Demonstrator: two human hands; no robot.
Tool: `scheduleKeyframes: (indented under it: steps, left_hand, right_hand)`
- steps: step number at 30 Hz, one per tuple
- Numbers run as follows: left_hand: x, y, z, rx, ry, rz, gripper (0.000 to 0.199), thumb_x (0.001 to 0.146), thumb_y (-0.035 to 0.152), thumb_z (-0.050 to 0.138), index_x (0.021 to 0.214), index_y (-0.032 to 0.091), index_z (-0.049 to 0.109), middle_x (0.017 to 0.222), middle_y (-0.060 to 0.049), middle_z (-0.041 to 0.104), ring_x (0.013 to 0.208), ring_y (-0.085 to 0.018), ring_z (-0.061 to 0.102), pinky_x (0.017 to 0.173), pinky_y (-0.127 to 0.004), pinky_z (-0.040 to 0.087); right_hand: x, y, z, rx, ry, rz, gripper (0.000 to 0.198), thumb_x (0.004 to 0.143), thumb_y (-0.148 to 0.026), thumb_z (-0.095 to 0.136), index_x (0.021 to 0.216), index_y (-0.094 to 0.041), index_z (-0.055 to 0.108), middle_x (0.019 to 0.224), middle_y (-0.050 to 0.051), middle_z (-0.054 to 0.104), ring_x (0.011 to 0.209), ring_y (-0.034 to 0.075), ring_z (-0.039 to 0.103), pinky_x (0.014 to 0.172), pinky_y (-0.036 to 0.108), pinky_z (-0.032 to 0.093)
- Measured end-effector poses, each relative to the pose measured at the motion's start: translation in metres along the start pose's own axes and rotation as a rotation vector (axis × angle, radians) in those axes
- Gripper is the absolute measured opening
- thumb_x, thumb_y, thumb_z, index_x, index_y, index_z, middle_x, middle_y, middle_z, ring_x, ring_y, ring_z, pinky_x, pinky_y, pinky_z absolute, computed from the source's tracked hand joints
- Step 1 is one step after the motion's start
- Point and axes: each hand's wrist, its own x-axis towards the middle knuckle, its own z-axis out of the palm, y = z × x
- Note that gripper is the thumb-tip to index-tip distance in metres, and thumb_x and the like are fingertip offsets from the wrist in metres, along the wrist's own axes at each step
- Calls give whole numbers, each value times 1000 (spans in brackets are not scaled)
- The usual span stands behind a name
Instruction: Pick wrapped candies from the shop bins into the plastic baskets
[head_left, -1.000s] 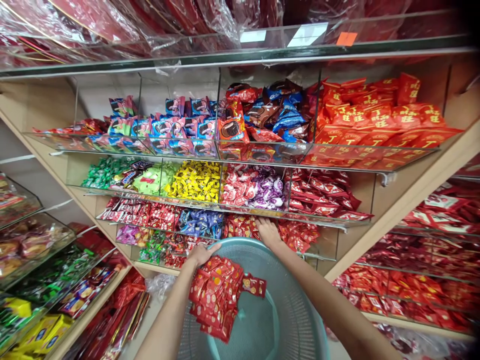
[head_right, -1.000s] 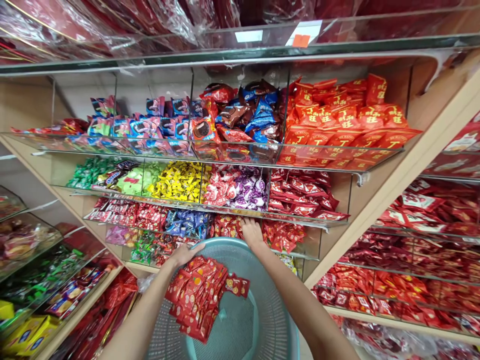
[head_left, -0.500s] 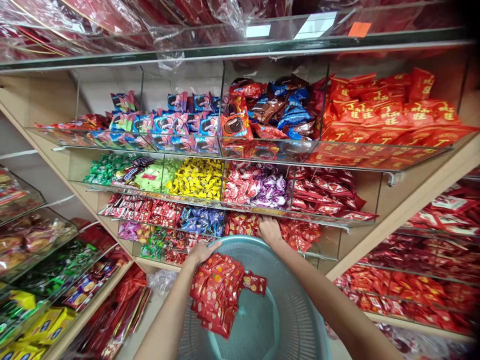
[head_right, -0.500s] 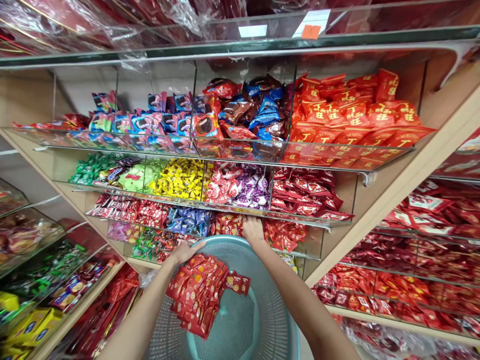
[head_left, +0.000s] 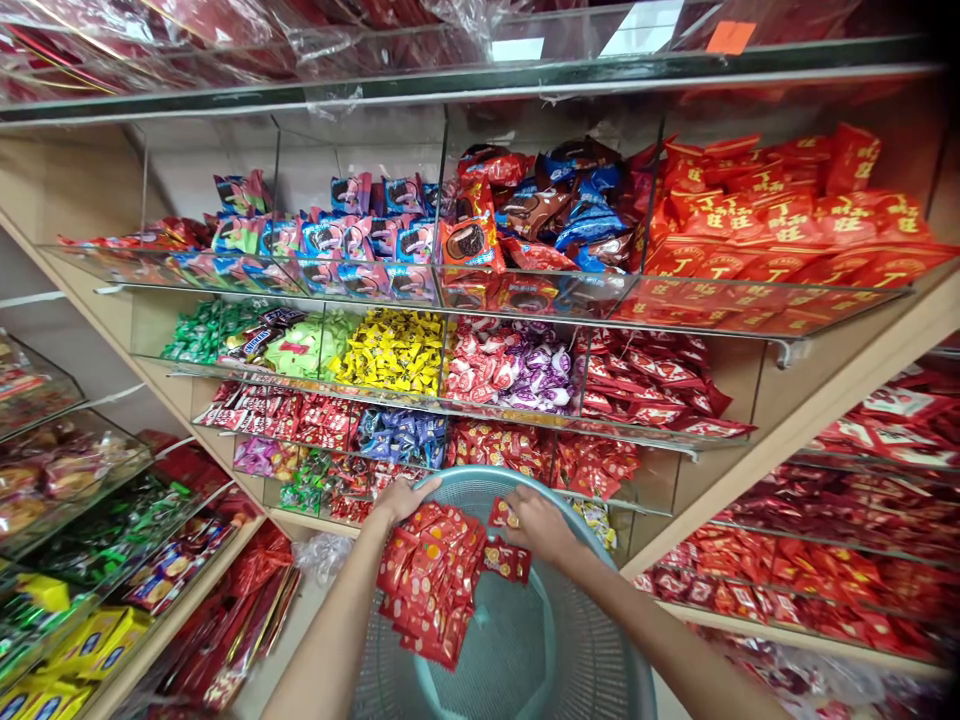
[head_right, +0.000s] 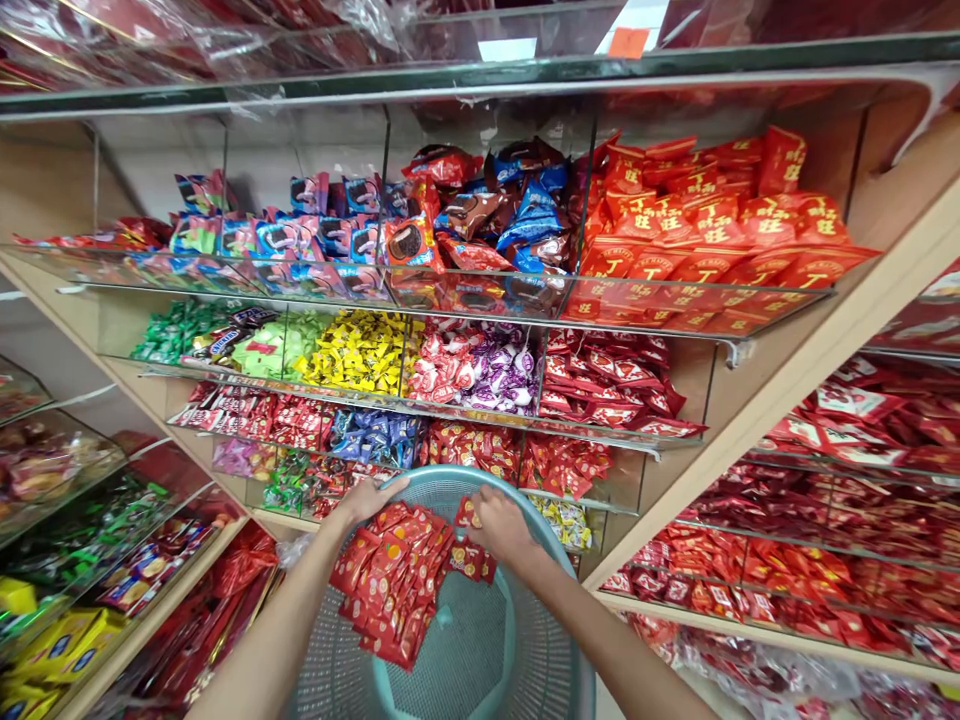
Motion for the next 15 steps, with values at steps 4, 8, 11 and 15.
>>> scheduleKeyframes:
  steps: [4,8,11,15]
  left_hand:
    - [1,-1,1,21,-13,1,84,57,80,35,94,11,65,101,-18,65,93,-30,61,78,-33,44]
    - [2,-1,1,26,-8,-1,85,57,81,35,95,10,65,103,-18,65,94,-31,61,78,-33,44]
    - [1,-1,-1,24,-6,-2,86,57,81,35,97,11,64,105,-18,64,95,-31,60,78,-33,44]
    - [-1,1,-2,20,-1,-12,86,56,81,36,97,10,64,105,-19,64,96,-31,60,78,-33,43]
  right_hand:
    - [0,-9,26,-68,-74,38,26,75,-21,55,100,-19,56,109,10,55,100,23,51,79,29,43]
    - [2,-11,34,-72,-98,28,30,75,-20,56,105,-17,56,113,11,54,102,23,52,81,30,44]
    - [0,-10,35,-21,-142,27,32,76,-25,57,107,-16,55,114,12,54,103,23,53,83,30,44]
    - [-2,-11,34,21,-165,49,30,78,-28,55,106,-17,56,116,11,53,104,22,53,85,30,43]
